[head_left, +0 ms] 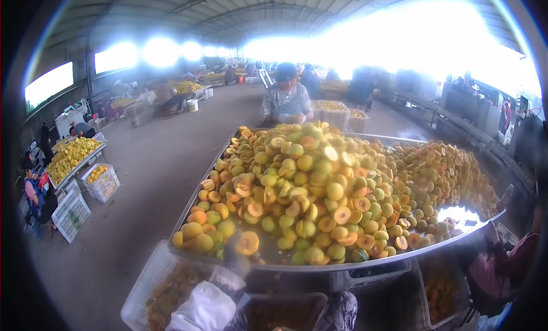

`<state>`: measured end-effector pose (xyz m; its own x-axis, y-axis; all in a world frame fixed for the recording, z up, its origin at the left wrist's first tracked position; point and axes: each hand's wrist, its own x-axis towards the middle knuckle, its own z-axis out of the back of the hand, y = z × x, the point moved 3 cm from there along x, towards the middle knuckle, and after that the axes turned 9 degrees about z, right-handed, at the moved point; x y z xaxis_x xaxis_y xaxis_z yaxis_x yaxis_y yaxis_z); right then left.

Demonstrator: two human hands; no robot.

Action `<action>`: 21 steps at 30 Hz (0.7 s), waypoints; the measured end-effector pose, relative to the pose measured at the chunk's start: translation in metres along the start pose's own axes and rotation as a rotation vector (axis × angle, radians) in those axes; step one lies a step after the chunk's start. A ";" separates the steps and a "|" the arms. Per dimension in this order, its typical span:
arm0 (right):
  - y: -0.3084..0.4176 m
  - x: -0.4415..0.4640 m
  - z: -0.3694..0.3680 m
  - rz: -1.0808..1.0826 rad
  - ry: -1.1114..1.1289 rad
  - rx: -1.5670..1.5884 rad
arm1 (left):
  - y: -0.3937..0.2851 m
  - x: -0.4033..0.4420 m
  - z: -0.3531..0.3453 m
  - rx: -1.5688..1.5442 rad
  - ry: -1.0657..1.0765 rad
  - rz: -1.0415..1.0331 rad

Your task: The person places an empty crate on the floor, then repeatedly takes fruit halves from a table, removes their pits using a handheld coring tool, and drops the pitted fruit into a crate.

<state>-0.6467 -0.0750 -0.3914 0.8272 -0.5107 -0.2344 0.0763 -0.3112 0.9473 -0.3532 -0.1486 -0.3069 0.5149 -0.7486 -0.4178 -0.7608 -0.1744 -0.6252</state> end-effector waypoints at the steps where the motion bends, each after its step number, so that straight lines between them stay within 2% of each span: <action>1: 0.003 0.000 -0.001 0.054 0.012 -0.004 | 0.009 -0.017 0.010 -0.128 0.100 0.049; 2: 0.007 -0.001 -0.003 0.106 0.023 -0.004 | 0.017 -0.032 0.021 -0.255 0.197 0.100; 3: 0.032 -0.004 -0.013 0.457 0.018 -0.216 | 0.022 -0.049 0.027 -0.254 0.182 0.105; 4: 0.043 -0.009 -0.020 0.227 -0.030 -0.075 | 0.029 -0.066 0.031 -0.244 0.170 0.089; 5: 0.054 -0.005 -0.024 0.186 -0.029 -0.176 | 0.042 -0.081 0.037 -0.237 0.151 0.083; 7: 0.020 0.023 -0.009 0.448 -0.085 -0.319 | 0.067 -0.099 0.045 -0.252 0.104 0.088; 8: 0.014 0.027 -0.006 0.621 -0.101 -0.602 | 0.078 -0.106 0.046 -0.275 0.051 0.124; 10: 0.041 0.020 -0.011 0.505 -0.137 -0.533 | 0.090 -0.119 0.048 -0.131 0.014 0.092; 12: 0.057 0.016 -0.015 0.462 -0.180 -0.598 | 0.094 -0.126 0.052 -0.015 -0.033 0.229; 13: 0.053 0.016 -0.013 0.438 -0.193 -0.590 | 0.112 -0.123 0.049 -0.155 -0.060 0.098; 14: 0.047 0.020 -0.011 0.420 -0.184 -0.649 | 0.116 -0.126 0.051 -0.147 -0.062 0.117; 16: 0.043 0.020 -0.009 0.391 -0.188 -0.702 | 0.105 -0.145 0.029 -0.112 0.138 0.093; 17: 0.043 0.019 -0.009 0.369 -0.187 -0.690 | 0.128 -0.134 0.034 -0.105 0.138 0.107; 19: 0.042 0.019 -0.007 0.338 -0.195 -0.671 | 0.165 -0.116 0.054 0.383 -0.233 -0.819; 20: 0.046 0.018 -0.008 0.482 -0.150 -0.775 | 0.168 -0.118 0.054 0.408 -0.316 -0.792; 21: 0.048 0.015 -0.010 0.627 -0.102 -0.879 | 0.166 -0.119 0.053 0.340 -0.308 -0.646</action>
<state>-0.6248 -0.0900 -0.3471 0.8108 -0.4558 0.3672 0.0620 0.6907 0.7205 -0.5197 -0.0548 -0.3963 0.9374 -0.3464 -0.0365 -0.1376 -0.2718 -0.9525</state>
